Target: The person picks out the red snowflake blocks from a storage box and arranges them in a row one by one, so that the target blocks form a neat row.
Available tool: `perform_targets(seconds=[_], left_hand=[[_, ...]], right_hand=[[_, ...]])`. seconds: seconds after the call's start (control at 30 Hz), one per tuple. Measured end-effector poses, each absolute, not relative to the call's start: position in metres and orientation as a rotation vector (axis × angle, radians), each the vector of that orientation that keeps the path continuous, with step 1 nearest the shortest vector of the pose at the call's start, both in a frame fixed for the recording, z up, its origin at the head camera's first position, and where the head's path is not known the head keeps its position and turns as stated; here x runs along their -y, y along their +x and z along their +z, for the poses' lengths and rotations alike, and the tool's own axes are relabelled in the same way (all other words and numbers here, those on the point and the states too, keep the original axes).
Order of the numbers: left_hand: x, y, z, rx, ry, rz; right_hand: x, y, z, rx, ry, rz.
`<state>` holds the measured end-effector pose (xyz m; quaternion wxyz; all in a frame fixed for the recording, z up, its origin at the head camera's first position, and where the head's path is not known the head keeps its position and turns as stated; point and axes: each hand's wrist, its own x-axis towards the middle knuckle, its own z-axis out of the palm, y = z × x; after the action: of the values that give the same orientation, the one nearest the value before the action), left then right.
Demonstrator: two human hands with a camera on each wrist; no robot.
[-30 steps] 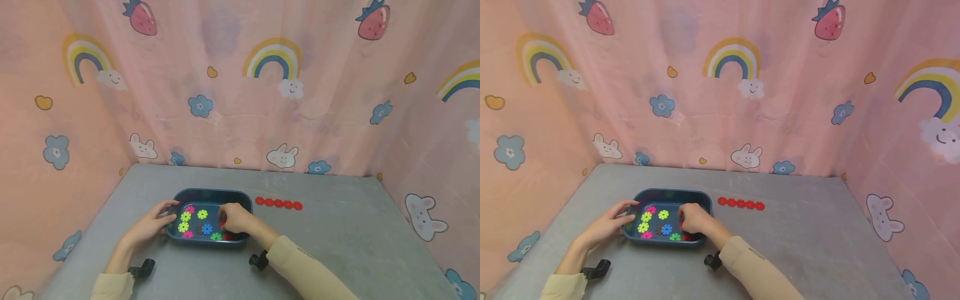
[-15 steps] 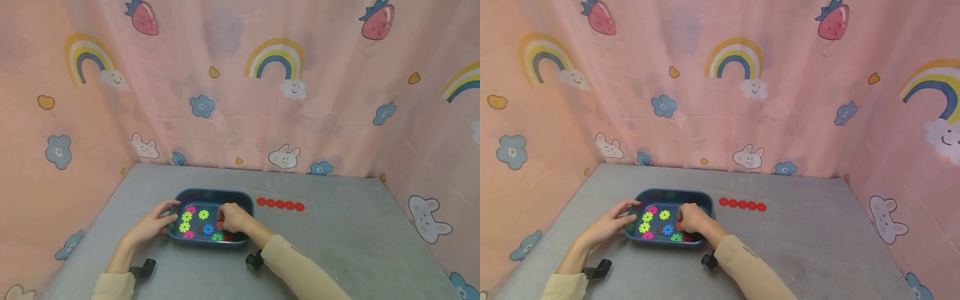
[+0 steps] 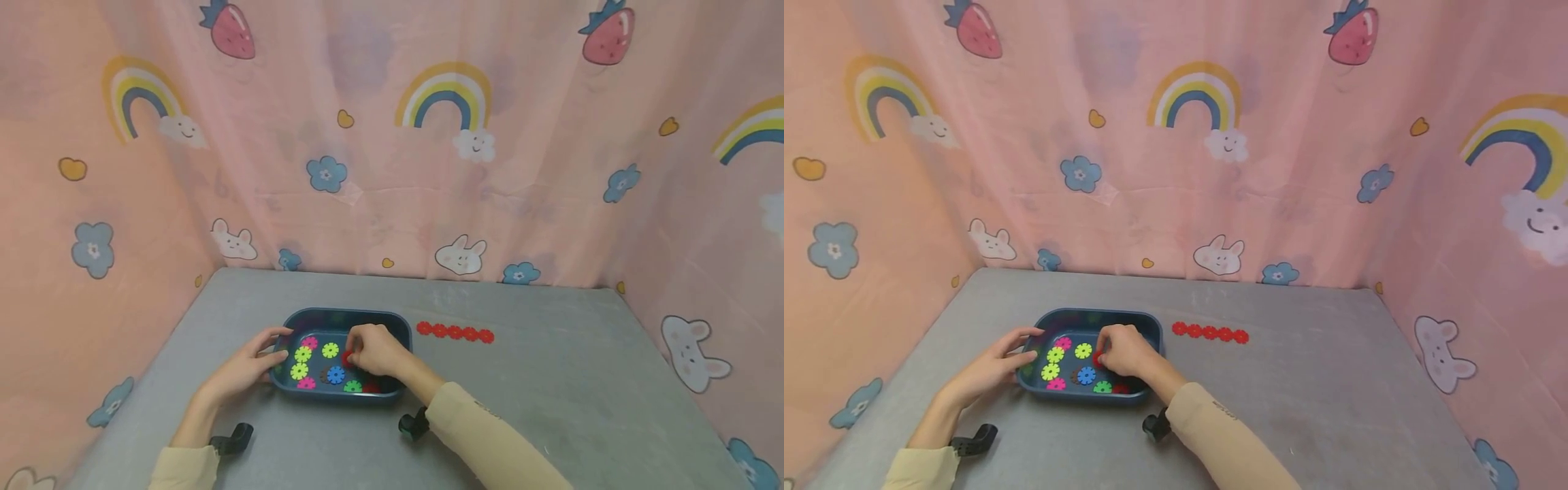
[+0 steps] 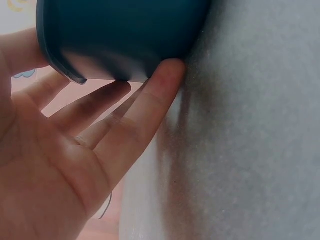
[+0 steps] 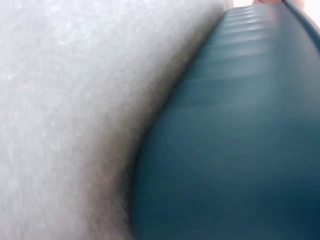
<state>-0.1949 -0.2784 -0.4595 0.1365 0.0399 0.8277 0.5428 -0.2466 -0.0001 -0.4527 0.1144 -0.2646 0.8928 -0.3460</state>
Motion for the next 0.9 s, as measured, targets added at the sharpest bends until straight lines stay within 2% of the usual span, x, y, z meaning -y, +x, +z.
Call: perform_targets(seconds=[0.23,0.53,0.9], left_hand=[[0.278,-0.196,-0.461,-2.393,0.11,1.566],[0.28,-0.196,-0.461,-2.387,0.11,1.56],[0.279,-0.195,-0.46,-2.393,0.122,1.554]], right_hand=[[-0.01,-0.238,-0.438,-2.546,-0.716,-1.129],[-0.03,-0.228,-0.419,-2.518,-0.776,-1.269],[-0.068,-0.226,-0.415,-2.532,-0.735,-1.393]])
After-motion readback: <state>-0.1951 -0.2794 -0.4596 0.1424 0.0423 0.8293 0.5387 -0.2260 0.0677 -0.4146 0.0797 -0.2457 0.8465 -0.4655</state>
